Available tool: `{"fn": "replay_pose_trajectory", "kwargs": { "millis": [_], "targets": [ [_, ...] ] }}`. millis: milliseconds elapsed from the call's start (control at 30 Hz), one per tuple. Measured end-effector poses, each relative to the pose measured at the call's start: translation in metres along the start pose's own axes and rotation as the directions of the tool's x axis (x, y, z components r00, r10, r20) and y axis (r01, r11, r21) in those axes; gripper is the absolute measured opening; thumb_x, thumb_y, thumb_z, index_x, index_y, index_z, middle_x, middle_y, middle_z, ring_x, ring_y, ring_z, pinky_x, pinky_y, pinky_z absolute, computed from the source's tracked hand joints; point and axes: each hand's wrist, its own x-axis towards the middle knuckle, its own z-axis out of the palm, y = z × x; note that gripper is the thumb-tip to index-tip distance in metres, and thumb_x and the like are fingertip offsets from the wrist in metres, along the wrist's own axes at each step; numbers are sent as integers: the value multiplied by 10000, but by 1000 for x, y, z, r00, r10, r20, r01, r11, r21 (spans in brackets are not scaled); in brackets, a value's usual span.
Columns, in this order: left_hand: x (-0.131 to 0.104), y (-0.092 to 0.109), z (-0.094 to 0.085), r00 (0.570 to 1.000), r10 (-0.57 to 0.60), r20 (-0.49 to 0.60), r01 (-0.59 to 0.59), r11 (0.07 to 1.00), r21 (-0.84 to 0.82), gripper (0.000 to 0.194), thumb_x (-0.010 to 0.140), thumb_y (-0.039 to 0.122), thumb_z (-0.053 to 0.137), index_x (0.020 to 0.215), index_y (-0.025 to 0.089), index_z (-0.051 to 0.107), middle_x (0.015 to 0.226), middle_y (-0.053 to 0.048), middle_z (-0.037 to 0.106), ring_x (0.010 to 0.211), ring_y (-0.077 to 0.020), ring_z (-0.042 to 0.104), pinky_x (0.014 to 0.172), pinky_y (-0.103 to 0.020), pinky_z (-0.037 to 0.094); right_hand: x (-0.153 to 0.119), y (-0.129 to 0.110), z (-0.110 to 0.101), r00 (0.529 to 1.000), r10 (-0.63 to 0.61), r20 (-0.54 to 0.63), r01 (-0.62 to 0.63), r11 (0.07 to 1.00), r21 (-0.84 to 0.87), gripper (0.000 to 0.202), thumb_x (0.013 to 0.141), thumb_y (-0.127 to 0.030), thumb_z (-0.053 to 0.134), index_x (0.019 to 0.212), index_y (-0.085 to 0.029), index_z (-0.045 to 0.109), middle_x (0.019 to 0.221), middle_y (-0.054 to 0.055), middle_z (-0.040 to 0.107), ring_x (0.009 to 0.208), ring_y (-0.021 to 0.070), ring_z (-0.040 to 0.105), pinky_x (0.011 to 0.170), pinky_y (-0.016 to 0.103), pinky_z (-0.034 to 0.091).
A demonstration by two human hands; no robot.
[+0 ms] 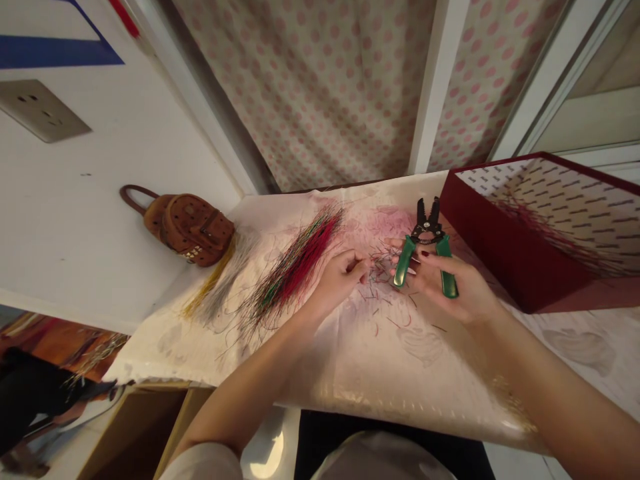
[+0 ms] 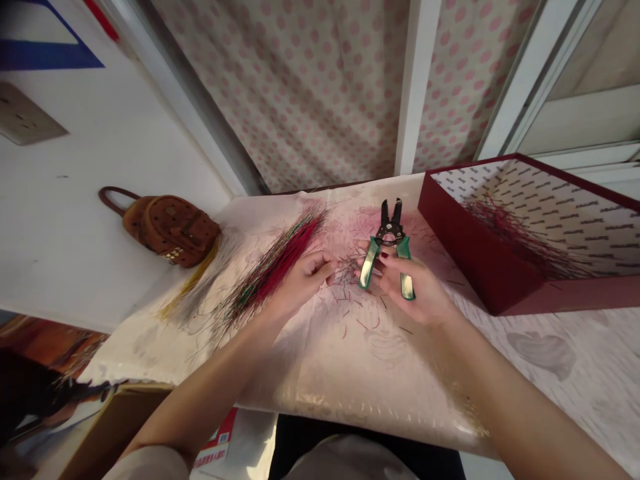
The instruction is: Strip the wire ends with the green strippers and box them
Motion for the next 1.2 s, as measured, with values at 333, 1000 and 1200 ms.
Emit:
{"fn": "replay_pose_trajectory", "kwargs": {
  "millis": [333, 1000, 1200],
  "targets": [
    [4, -1, 9, 997, 47, -60, -39, 991, 128, 270, 976, 300, 554, 832, 145, 723, 830, -43, 705, 766, -160, 608, 706, -257, 439, 1, 6, 1, 999, 32, 35, -30, 998, -53, 172, 831, -318, 709, 996, -287, 746, 1311, 45, 707, 1228, 350, 636, 1041, 552, 528],
    [12, -6, 5, 924, 105, -368, -119, 993, -17, 305, 942, 373, 593, 714, 182, 526, 704, 18, 509, 669, -117, 470, 656, -236, 391, -6, 24, 0, 984, 143, 103, -121, 973, -198, 246, 871, -365, 721, 1096, -278, 766, 1158, 78, 734, 1116, 303, 658, 1046, 484, 483],
    [-1, 1, 1, 915, 125, -384, -153, 987, -43, 347, 947, 363, 615, 680, 186, 482, 660, 28, 392, 629, -115, 357, 586, -254, 312, -10, 31, 5, 970, 226, 93, -192, 940, -283, 304, 847, -402, 759, 1104, -241, 755, 1089, 95, 746, 1072, 308, 670, 1014, 484, 481]
  ]
}}
